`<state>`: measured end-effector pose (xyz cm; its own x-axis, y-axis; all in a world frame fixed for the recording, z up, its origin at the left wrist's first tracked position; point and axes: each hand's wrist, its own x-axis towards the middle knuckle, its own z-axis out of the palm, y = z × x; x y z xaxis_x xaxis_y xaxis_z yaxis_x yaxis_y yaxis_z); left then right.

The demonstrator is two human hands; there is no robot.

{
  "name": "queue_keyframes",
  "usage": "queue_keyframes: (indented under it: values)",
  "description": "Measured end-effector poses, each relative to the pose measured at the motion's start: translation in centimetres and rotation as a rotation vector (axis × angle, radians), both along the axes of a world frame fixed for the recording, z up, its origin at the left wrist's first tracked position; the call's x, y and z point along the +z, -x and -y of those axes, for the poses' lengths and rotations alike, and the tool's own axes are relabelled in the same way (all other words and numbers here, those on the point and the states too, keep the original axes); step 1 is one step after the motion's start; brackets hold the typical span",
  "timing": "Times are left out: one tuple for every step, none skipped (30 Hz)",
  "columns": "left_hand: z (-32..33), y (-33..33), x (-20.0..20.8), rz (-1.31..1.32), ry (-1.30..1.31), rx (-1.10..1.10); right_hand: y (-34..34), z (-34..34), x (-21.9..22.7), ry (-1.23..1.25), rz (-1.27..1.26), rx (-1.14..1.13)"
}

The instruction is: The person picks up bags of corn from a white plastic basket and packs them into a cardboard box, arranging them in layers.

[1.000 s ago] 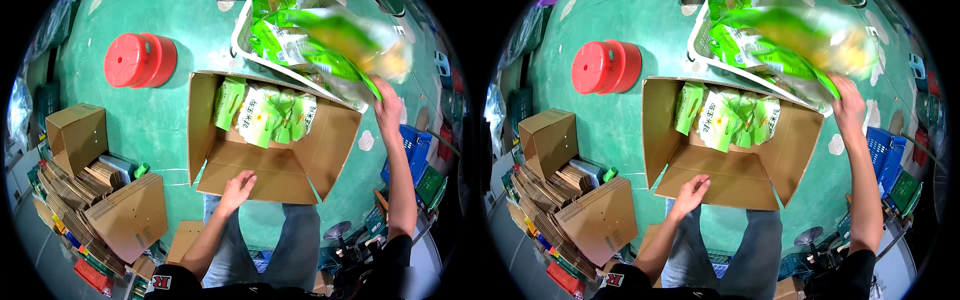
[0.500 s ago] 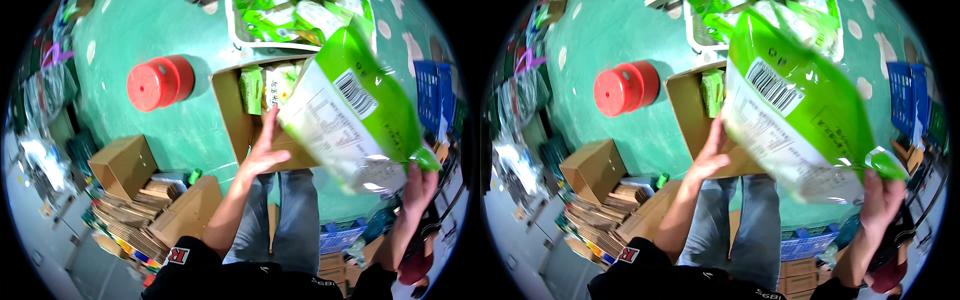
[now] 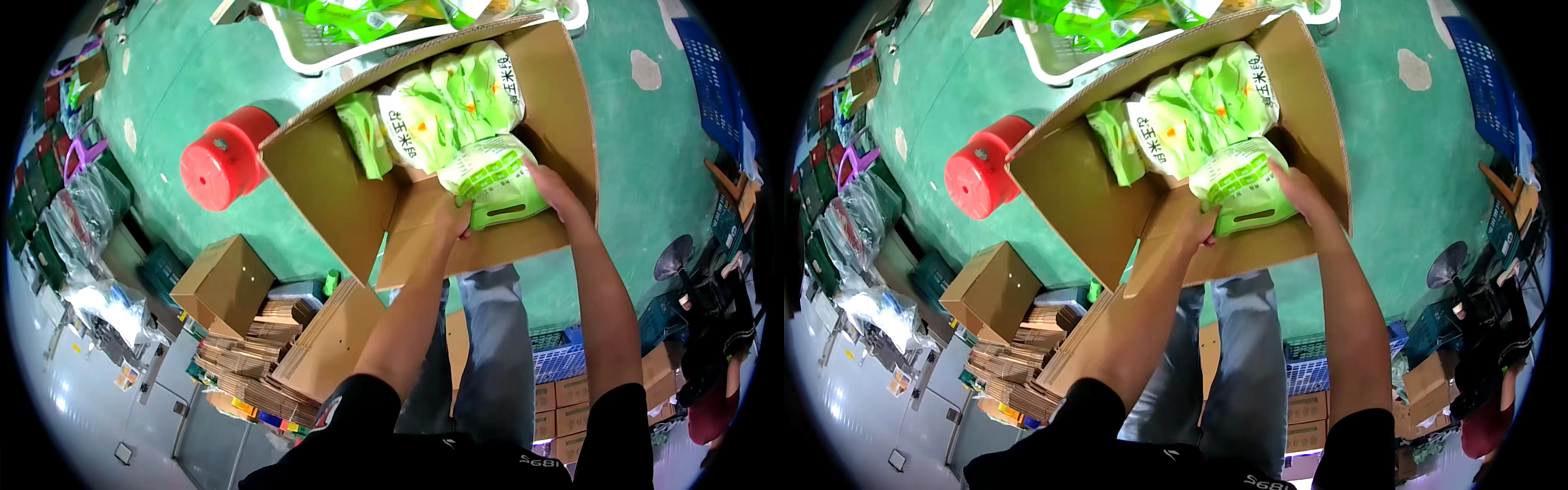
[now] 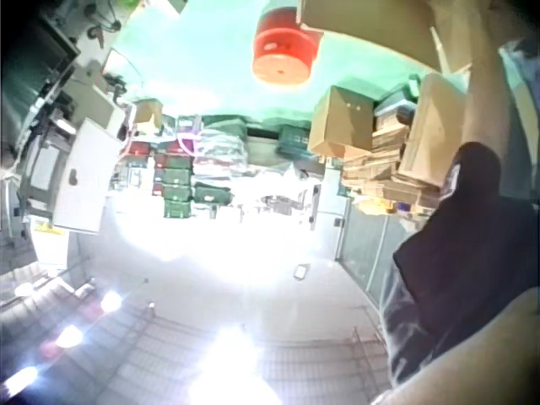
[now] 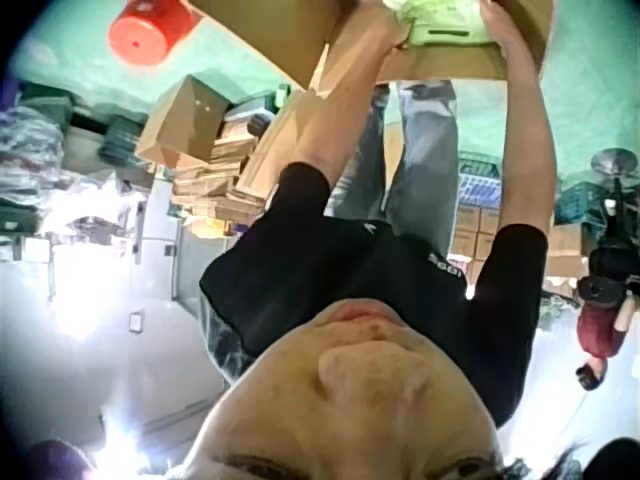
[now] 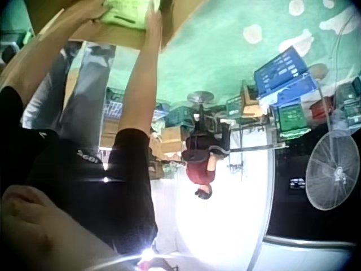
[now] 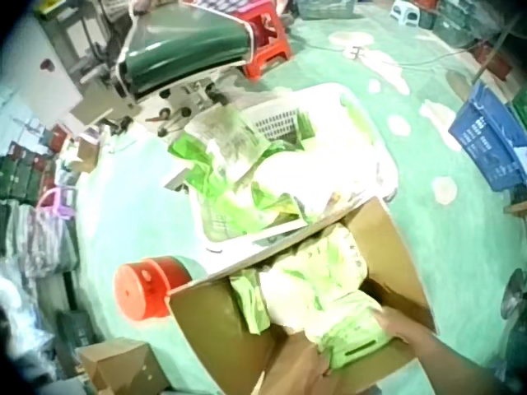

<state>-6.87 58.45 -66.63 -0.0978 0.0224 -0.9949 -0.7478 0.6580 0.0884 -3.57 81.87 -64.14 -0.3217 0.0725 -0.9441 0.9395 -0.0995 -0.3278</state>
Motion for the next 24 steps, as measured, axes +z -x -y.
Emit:
queue_keyframes:
  values:
    - [-0.3, 0.1, -2.1, -0.021, -0.078, -0.018, -0.1, -0.1, -1.3, -0.032, 0.013, 0.117]
    - [-1.2, 0.3, -3.7, -0.043, -0.154, -0.028, 0.7, 0.9, -2.1, -0.157, -0.140, 0.260]
    - [-1.8, 0.8, -5.2, -0.040, -0.126, -0.050, -0.1, 1.2, -1.4, -0.411, -0.168, 0.381]
    - [-2.4, 1.3, -6.5, -0.030, -0.111, -0.082, -0.7, 1.2, -2.9, -0.498, -0.067, 0.476]
    - [-2.0, 1.7, -8.0, -0.025, -0.084, -0.111, -0.7, 1.7, -3.8, -0.572, 0.029, 0.571]
    - [-1.5, 2.3, -9.5, 0.047, -0.144, -0.120, -0.4, 1.7, -4.6, -0.587, 0.037, 0.587]
    - [-1.3, 2.6, -9.7, 0.084, -0.145, -0.165, -0.2, 1.8, -5.0, -0.585, 0.059, 0.606]
    - [-1.3, 2.0, -8.9, 0.098, -0.209, -0.155, -1.3, 1.6, -4.8, -0.577, 0.108, 0.623]
    - [-1.5, 1.8, -7.6, 0.107, -0.272, -0.144, -2.5, 1.4, -4.2, -0.502, 0.033, 0.627]
    - [-1.4, 1.6, -5.7, 0.117, -0.240, -0.163, -1.2, 1.6, -1.7, -0.430, 0.146, 0.692]
    - [-1.9, 2.1, -3.8, 0.094, -0.215, -0.194, 0.7, 1.8, 0.6, -0.370, 0.242, 0.754]
    - [-2.4, 2.8, -2.2, 0.066, -0.192, -0.226, 1.3, 1.9, 0.7, -0.513, 0.095, 0.797]
    - [-0.9, 1.3, -4.5, -0.070, -0.216, -0.186, 2.4, 2.6, 1.4, -0.659, -0.071, 0.847]
    - [0.8, -0.4, -7.1, -0.210, -0.236, -0.153, 2.8, 3.3, 1.4, -0.795, -0.233, 0.892]
    - [2.2, -1.8, -9.5, -0.347, -0.256, -0.129, 2.8, 3.8, -0.1, -0.756, -0.285, 1.002]
    - [-0.4, -1.8, -8.9, -0.238, -0.198, -0.152, 1.3, 3.1, -3.3, -0.726, -0.266, 1.101]
    - [-1.5, -1.5, -8.5, -0.151, -0.107, -0.174, 0.7, 2.9, -5.8, -0.676, -0.285, 1.195]
    - [-2.3, -2.0, -9.0, -0.205, -0.140, -0.074, 1.3, 3.4, -6.9, -0.508, -0.070, 1.296]
    - [-3.6, -2.9, -9.9, -0.271, -0.168, 0.033, 1.7, 4.1, -7.9, -0.491, -0.019, 1.295]
    - [-4.0, -2.9, -11.1, -0.283, -0.215, 0.071, 1.8, 4.6, -9.0, -0.475, 0.046, 1.293]
    - [-4.2, -2.7, -12.4, -0.294, -0.266, 0.102, 1.8, 5.0, -10.1, -0.460, 0.113, 1.289]
    - [-3.6, -2.1, -13.9, -0.257, -0.319, 0.067, 1.3, 5.2, -11.6, -0.465, 0.073, 1.303]
    - [-3.6, -1.3, -15.5, -0.231, -0.379, 0.034, 0.9, 4.4, -13.4, -0.482, 0.026, 1.317]
    - [-4.4, -0.8, -16.7, -0.228, -0.149, -0.222, 0.7, 3.5, -15.2, -0.501, -0.024, 1.327]
